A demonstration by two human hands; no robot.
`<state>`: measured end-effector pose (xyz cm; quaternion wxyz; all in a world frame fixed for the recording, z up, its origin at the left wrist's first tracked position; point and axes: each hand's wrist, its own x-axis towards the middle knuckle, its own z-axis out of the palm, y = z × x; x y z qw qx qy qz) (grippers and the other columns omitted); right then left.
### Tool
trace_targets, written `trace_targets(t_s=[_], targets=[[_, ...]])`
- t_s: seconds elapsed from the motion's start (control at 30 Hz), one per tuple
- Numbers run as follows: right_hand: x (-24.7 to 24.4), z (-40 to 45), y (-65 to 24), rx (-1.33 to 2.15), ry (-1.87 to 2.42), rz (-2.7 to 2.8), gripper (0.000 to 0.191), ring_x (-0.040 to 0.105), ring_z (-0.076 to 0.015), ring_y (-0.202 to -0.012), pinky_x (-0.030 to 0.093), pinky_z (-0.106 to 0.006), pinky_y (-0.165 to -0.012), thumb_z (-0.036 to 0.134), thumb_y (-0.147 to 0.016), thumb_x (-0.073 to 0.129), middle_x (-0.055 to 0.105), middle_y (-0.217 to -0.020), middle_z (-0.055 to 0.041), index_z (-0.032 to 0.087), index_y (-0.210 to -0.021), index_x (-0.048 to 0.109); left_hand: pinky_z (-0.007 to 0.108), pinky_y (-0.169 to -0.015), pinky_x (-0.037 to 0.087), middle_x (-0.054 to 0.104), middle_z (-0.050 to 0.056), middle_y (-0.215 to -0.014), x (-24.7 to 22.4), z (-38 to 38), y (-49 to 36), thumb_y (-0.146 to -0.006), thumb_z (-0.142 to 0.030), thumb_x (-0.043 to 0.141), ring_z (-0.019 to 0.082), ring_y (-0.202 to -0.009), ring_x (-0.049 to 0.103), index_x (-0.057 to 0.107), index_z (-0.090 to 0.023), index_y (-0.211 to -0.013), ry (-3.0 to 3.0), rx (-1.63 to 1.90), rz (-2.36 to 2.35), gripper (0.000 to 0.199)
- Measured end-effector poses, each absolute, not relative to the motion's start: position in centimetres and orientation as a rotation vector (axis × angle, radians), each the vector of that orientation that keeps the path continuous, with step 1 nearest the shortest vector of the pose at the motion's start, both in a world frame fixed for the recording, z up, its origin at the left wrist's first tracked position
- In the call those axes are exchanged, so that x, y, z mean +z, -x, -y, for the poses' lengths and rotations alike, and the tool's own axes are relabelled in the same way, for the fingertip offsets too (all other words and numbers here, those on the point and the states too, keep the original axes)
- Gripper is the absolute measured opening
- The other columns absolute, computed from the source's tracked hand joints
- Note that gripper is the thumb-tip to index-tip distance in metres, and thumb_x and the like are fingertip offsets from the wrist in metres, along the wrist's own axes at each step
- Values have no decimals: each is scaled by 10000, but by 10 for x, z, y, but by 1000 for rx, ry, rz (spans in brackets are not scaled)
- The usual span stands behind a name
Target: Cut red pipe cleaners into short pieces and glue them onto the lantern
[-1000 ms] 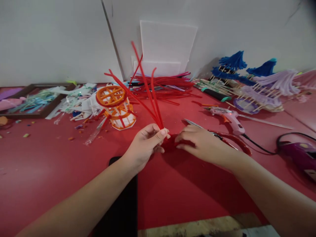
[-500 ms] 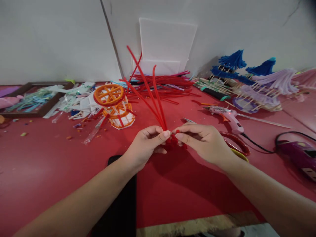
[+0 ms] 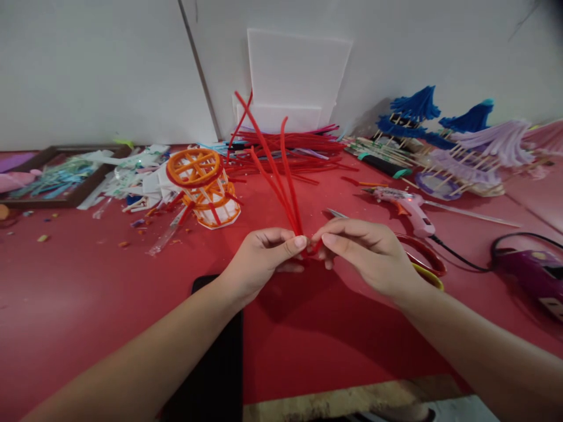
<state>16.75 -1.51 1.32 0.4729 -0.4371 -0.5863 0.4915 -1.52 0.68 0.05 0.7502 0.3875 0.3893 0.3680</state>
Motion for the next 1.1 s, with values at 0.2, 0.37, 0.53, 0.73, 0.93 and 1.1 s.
trace_targets(t_s=[0.2, 0.37, 0.53, 0.73, 0.93, 1.1], targets=[[14, 13, -166, 1245, 984, 1433, 81, 607, -94, -588, 526, -230, -502, 277, -777, 747, 636, -788, -11, 202, -749, 736, 152, -563, 543, 724, -2, -667, 1, -7, 17, -635, -396, 863, 112, -663, 719, 726, -166, -653, -838, 742, -804, 269], [6, 12, -165, 1407, 962, 1247, 146, 607, -90, -579, 521, -237, -541, 284, -730, 800, 638, -738, 20, 198, -767, 687, 137, -559, 534, 749, 18, -651, 2, -6, 16, -623, -391, 870, 92, -604, 704, 745, -166, -668, -816, 692, -765, 262], [9, 14, -165, 1466, 973, 1274, 177, 616, -95, -582, 517, -239, -552, 304, -742, 793, 633, -703, 15, 180, -750, 666, 142, -580, 550, 761, 26, -664, 3, -6, 16, -609, -397, 877, 88, -597, 703, 764, -167, -690, -826, 644, -753, 268], [14, 15, -163, 1456, 1020, 1323, 248, 636, -103, -585, 531, -233, -558, 348, -726, 809, 637, -666, 21, 174, -766, 636, 152, -600, 554, 752, 19, -658, 1, -8, 18, -622, -361, 879, 80, -599, 693, 748, -145, -687, -851, 615, -770, 261], [6, 15, -158, 1513, 974, 1177, 314, 643, -93, -594, 532, -228, -579, 331, -687, 845, 629, -690, 47, 185, -803, 592, 157, -608, 544, 729, 7, -637, 1, -8, 17, -631, -345, 877, 78, -610, 684, 702, -127, -660, -895, 660, -732, 281], [0, 13, -155, 1497, 949, 1107, 331, 616, -80, -581, 535, -221, -552, 370, -681, 848, 636, -706, 45, 183, -819, 611, 197, -666, 545, 697, -22, -637, 0, -7, 16, -635, -350, 874, 80, -622, 664, 662, -141, -634, -872, 816, -723, 298]])
